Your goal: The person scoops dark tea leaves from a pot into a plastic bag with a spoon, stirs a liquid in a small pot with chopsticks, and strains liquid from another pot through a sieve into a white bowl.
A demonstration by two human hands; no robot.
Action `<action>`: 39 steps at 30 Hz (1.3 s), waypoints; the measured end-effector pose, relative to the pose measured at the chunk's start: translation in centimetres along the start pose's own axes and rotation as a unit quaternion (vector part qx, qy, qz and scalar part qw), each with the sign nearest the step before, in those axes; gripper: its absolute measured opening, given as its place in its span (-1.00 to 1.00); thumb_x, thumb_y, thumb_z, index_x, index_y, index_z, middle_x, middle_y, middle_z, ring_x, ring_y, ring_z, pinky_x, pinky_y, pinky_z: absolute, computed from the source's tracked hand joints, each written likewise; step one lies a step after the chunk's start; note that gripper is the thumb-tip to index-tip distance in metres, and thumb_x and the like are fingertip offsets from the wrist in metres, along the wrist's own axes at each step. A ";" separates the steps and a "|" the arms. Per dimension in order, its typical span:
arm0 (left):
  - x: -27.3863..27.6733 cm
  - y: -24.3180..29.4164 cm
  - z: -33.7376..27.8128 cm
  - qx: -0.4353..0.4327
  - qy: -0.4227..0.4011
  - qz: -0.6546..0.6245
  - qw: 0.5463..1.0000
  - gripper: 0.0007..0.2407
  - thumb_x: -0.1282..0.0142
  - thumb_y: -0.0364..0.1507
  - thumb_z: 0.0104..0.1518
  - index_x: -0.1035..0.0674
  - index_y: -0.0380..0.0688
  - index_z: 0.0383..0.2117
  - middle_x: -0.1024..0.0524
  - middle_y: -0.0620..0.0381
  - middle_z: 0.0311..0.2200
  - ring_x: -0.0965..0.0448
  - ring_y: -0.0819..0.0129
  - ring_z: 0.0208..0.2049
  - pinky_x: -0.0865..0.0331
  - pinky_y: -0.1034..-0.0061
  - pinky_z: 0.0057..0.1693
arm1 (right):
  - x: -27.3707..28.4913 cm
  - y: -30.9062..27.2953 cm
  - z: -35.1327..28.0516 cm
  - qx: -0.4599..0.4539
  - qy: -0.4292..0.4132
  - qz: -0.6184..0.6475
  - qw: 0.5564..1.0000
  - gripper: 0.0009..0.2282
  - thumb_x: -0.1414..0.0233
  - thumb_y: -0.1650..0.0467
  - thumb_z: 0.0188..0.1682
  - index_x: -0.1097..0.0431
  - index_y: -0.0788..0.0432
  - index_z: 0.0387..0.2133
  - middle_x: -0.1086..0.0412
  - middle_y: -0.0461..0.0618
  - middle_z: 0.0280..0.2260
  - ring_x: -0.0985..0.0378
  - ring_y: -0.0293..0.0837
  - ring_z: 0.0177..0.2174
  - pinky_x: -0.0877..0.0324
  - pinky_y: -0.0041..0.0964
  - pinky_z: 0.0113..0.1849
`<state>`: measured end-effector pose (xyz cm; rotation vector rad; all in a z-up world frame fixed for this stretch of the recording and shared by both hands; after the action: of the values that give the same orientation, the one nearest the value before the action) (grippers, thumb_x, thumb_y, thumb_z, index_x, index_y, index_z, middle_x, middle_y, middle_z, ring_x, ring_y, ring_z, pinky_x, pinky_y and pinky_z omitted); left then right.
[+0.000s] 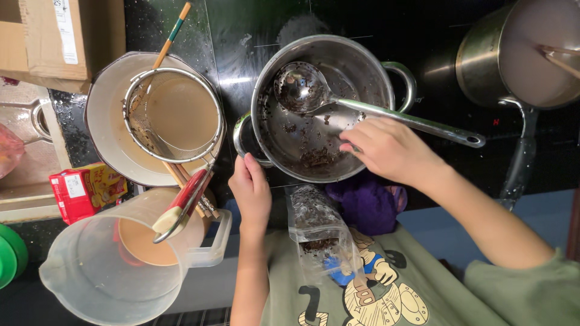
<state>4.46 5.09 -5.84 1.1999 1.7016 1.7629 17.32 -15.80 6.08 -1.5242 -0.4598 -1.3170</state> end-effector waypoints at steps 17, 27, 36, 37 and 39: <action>0.1 -1.0 0.2 0.050 -0.018 -0.031 0.998 -0.63 0.14 -0.32 0.42 -0.33 -0.19 -0.62 -0.28 0.27 -0.74 -0.24 0.63 -0.67 -0.13 0.58 -0.48 | -8.2 0.4 5.7 -0.095 0.020 0.012 0.995 -0.78 0.02 0.48 0.12 -0.41 0.37 -0.52 -0.40 0.19 -0.60 -0.50 0.10 -0.61 -0.44 -0.10 -0.50; 0.1 -1.6 0.4 0.080 -0.033 -0.068 0.994 -0.64 0.10 -0.31 0.40 -0.35 -0.19 -0.61 -0.30 0.28 -0.72 -0.25 0.64 -0.66 -0.14 0.60 -0.49 | -7.3 -2.4 7.2 -0.062 0.123 0.106 0.985 -0.86 -0.06 0.51 0.08 -0.41 0.35 -0.46 -0.41 0.18 -0.56 -0.52 0.13 -0.54 -0.43 -0.09 -0.46; 0.0 -2.0 0.4 0.090 -0.034 -0.080 0.992 -0.64 0.10 -0.30 0.40 -0.34 -0.18 -0.62 -0.28 0.30 -0.73 -0.25 0.64 -0.66 -0.13 0.62 -0.49 | -5.9 0.9 2.7 -0.165 0.187 0.274 0.929 -0.80 0.03 0.45 0.19 -0.52 0.32 -0.35 -0.56 0.05 -0.40 -0.58 -0.26 -0.55 -0.45 -0.45 -0.49; 0.1 -2.0 0.4 0.089 -0.035 -0.080 0.992 -0.64 0.10 -0.30 0.40 -0.34 -0.18 -0.62 -0.28 0.30 -0.73 -0.25 0.64 -0.66 -0.13 0.62 -0.49 | -6.2 1.6 2.4 -0.187 0.185 0.310 0.913 -0.75 0.07 0.41 0.22 -0.52 0.33 -0.33 -0.53 0.03 -0.44 -0.56 -0.30 -0.55 -0.43 -0.49 -0.49; 0.2 -1.7 0.4 0.068 -0.039 -0.051 0.996 -0.63 0.11 -0.31 0.40 -0.34 -0.17 -0.63 -0.29 0.30 -0.73 -0.26 0.64 -0.66 -0.15 0.62 -0.48 | -6.3 2.7 1.9 -0.208 0.185 0.346 0.896 -0.70 0.10 0.38 0.25 -0.52 0.34 -0.32 -0.51 0.01 -0.49 -0.53 -0.35 -0.54 -0.41 -0.52 -0.49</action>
<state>4.22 5.83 -7.41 1.1977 1.8282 1.5420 18.33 -13.24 -0.48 -1.5108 0.6063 -1.1129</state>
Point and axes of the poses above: each hand's wrist, its own z-axis towards the middle knuckle, its own x-axis out of the back of the hand, y = z × x, the point moved 6 cm from there along z, towards the middle knuckle
